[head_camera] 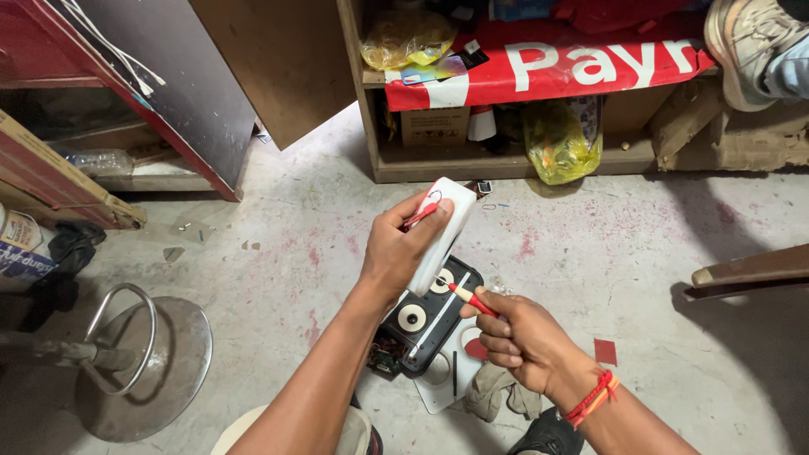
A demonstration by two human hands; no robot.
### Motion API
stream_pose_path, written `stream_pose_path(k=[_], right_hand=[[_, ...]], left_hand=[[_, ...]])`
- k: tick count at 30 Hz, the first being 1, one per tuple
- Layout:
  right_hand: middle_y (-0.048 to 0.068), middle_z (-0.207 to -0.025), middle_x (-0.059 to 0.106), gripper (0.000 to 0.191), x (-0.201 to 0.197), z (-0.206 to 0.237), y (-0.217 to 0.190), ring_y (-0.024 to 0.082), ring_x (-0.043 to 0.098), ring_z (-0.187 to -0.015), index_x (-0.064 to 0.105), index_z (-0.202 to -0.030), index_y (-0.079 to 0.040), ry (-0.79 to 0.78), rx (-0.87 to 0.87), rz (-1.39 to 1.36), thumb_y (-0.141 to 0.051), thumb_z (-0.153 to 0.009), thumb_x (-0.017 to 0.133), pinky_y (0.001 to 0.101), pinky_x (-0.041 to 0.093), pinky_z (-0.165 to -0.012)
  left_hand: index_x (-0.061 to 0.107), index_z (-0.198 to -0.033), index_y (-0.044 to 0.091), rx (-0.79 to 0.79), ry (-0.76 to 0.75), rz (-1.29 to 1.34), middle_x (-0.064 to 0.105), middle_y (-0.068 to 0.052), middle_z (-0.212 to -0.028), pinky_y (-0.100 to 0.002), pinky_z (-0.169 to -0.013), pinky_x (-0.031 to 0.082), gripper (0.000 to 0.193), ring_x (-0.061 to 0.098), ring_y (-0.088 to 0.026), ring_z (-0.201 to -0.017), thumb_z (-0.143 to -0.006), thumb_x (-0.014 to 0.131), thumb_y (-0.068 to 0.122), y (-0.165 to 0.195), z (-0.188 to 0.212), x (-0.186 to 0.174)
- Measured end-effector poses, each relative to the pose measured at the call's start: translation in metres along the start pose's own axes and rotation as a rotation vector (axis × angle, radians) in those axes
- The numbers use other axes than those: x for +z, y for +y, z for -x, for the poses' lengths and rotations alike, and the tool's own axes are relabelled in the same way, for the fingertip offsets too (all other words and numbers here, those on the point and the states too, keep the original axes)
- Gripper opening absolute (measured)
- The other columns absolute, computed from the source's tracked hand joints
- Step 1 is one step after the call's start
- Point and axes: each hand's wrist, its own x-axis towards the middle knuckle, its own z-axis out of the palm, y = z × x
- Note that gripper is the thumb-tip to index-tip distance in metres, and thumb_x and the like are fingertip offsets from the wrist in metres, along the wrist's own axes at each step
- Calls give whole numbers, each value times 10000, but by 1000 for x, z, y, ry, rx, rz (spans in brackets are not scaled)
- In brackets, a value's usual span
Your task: The person holds a small white and red portable speaker and uses a red-handled screwdriver to unscrew screws from its back panel, working over the floor. They briefly reach up to a counter, then continue unscrewing around the panel and finally press the red back cover onto the speaker body.
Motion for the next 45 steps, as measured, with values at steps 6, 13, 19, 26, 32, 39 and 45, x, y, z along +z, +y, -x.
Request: stream_pose_path(k=[6, 13, 19, 26, 32, 39, 45], right_hand=[[-59, -603, 456, 253, 13, 1, -5, 30, 334, -504, 676, -999, 11, 217, -535, 655, -239, -973, 649, 252, 282, -437], [43, -663, 620, 203, 25, 20, -17, 121, 511, -508, 575, -970, -44, 253, -895, 989, -97, -842, 723, 313, 412, -470], [122, -726, 728, 168, 23, 26, -25, 256, 689, -559, 644, -927, -35, 260, -1103, 1239, -154, -874, 750, 361, 497, -503], [88, -702, 757, 157, 15, 15, -16, 165, 740, -578, 674, -875, -28, 210, -1042, 1118, -161, -878, 757, 335, 530, -515], [64, -611, 671, 203, 10, 0, -10, 73, 419, -399, 641, -832, -7, 149, -600, 651, -169, -943, 691, 265, 302, -357], [30, -551, 579, 279, 0, -5, -13, 77, 369, -343, 557, -784, -48, 49, -226, 214, -237, -975, 631, 249, 284, -311], [-5, -517, 458, 271, 10, -5, -4, 82, 331, -341, 558, -823, -64, 100, -289, 265, -269, -985, 632, 261, 315, -326]], left_hand=[[783, -1031, 17, -73, 91, 133, 702, -37, -791, -257, -547, 484, 440, 604, -85, -627, -930, 695, 436, 1, -5, -3], [753, -965, 43, -146, 127, 193, 701, -29, -769, -266, -546, 505, 435, 631, -93, -617, -920, 668, 467, 6, -8, -10], [755, -975, 41, -201, 154, 152, 693, -30, -773, -267, -551, 510, 468, 626, -95, -625, -903, 675, 496, 4, -7, -11], [764, -1025, 35, -217, 157, 210, 689, -27, -770, -269, -547, 505, 468, 620, -97, -623, -890, 698, 478, -2, -5, -8], [770, -1013, 40, -181, 126, 218, 684, -25, -760, -266, -537, 495, 442, 608, -94, -611, -911, 686, 462, -5, -4, -8], [783, -1116, 56, -69, 84, 106, 685, 13, -802, -247, -573, 482, 421, 586, -49, -649, -912, 711, 417, -4, -1, 2], [768, -1124, 77, 5, 61, 10, 707, 20, -814, -242, -593, 506, 403, 610, -51, -679, -908, 706, 410, -3, -3, 2]])
